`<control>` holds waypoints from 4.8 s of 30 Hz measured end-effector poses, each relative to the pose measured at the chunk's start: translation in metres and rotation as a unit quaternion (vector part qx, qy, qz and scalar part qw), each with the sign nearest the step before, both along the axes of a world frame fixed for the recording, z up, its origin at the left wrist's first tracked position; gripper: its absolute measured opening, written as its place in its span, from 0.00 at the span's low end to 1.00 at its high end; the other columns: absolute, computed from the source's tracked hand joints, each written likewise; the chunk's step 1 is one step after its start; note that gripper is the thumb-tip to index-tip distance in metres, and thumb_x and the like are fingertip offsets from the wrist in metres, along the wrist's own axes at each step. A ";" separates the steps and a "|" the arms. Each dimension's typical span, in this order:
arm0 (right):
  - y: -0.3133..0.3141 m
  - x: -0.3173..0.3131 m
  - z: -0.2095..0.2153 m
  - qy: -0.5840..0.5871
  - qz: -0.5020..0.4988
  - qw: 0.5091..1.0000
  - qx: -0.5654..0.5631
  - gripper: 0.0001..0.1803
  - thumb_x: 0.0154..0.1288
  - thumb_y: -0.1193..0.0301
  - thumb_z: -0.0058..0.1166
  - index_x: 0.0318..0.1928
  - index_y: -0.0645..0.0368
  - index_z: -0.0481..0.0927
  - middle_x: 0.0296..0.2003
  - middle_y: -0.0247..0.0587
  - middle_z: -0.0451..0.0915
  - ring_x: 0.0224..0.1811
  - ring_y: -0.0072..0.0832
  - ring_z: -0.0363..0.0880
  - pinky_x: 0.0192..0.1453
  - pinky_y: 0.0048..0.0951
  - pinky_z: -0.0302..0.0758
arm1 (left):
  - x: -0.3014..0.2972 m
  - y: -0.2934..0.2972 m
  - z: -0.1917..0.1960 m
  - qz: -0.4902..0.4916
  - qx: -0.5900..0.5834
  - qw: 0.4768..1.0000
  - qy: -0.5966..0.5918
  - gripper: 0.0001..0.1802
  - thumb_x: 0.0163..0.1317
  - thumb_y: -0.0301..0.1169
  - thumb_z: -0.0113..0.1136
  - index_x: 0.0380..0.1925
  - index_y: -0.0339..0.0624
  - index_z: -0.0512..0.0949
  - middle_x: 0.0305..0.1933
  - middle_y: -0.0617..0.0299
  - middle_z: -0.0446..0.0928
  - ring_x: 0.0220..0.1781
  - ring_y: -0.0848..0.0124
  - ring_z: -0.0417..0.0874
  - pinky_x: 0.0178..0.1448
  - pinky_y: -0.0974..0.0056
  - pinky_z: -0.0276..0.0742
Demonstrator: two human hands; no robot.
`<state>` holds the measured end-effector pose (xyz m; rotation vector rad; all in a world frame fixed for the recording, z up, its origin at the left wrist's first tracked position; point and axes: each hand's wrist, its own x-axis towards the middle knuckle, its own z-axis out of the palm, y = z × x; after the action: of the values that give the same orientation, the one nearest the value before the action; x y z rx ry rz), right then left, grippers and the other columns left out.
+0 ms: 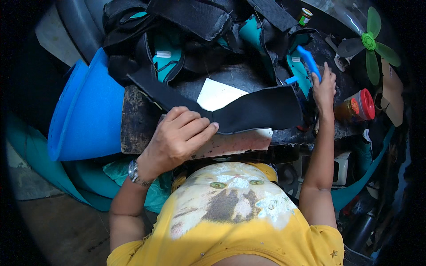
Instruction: The person uses a hammer to press a black fabric piece onto a teal bag component, then measures and cuts a blue foam strip with scissors. They attach the foam strip to the bag part, fold and press the edges, and continue hammering and cutting to shape the assembly.
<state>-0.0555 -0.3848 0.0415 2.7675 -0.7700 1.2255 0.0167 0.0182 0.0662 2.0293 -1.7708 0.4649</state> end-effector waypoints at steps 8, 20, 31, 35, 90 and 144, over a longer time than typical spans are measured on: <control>0.129 0.003 0.031 0.239 0.434 0.839 0.224 0.19 0.66 0.68 0.61 0.55 0.65 0.80 0.49 0.51 0.79 0.56 0.43 0.78 0.60 0.38 0.75 | 0.031 -0.015 -0.053 -0.068 0.005 0.984 -0.163 0.19 0.57 0.28 0.57 0.48 0.34 0.82 0.47 0.57 0.81 0.49 0.63 0.81 0.58 0.55 0.75; 0.163 0.016 -0.006 0.291 0.452 0.791 0.294 0.12 0.67 0.72 0.57 0.43 0.63 0.69 0.31 0.62 0.78 0.37 0.61 0.79 0.39 0.51 0.74 | 0.017 -0.016 -0.063 -0.083 0.114 0.986 -0.085 0.23 0.56 0.29 0.58 0.51 0.28 0.79 0.52 0.50 0.79 0.56 0.59 0.79 0.61 0.54 0.74; 0.180 0.004 -0.015 0.261 0.391 0.851 0.236 0.14 0.60 0.75 0.62 0.39 0.68 0.70 0.34 0.62 0.77 0.44 0.57 0.79 0.46 0.51 0.74 | 0.017 -0.025 -0.062 -0.077 0.115 0.990 -0.013 0.22 0.54 0.25 0.61 0.51 0.28 0.79 0.49 0.49 0.78 0.53 0.57 0.79 0.56 0.57 0.76; 0.173 0.004 -0.032 0.193 0.442 0.834 0.268 0.13 0.57 0.79 0.60 0.42 0.65 0.75 0.36 0.56 0.78 0.45 0.55 0.77 0.48 0.49 0.74 | 0.022 -0.040 -0.061 -0.019 -0.005 0.990 0.142 0.25 0.54 0.21 0.60 0.55 0.31 0.74 0.52 0.46 0.75 0.47 0.51 0.82 0.47 0.54 0.80; 0.168 0.033 0.000 0.429 0.340 0.820 0.170 0.20 0.59 0.74 0.61 0.53 0.61 0.80 0.38 0.62 0.84 0.45 0.55 0.83 0.50 0.50 0.78 | -0.002 -0.040 -0.088 0.040 0.013 0.997 0.068 0.15 0.56 0.22 0.59 0.45 0.33 0.81 0.45 0.52 0.79 0.48 0.59 0.80 0.53 0.57 0.75; 0.129 0.009 -0.016 0.331 0.380 0.837 0.213 0.15 0.66 0.73 0.60 0.46 0.63 0.68 0.30 0.64 0.77 0.37 0.63 0.76 0.37 0.50 0.71 | -0.020 -0.061 -0.092 0.067 0.051 0.994 0.069 0.23 0.65 0.27 0.50 0.60 0.33 0.76 0.63 0.52 0.75 0.66 0.64 0.74 0.68 0.53 0.63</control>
<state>-0.0464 -0.2555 0.0256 3.6383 0.1888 -0.0522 -0.0034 -0.0424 -0.0254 2.2035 -1.6141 0.2713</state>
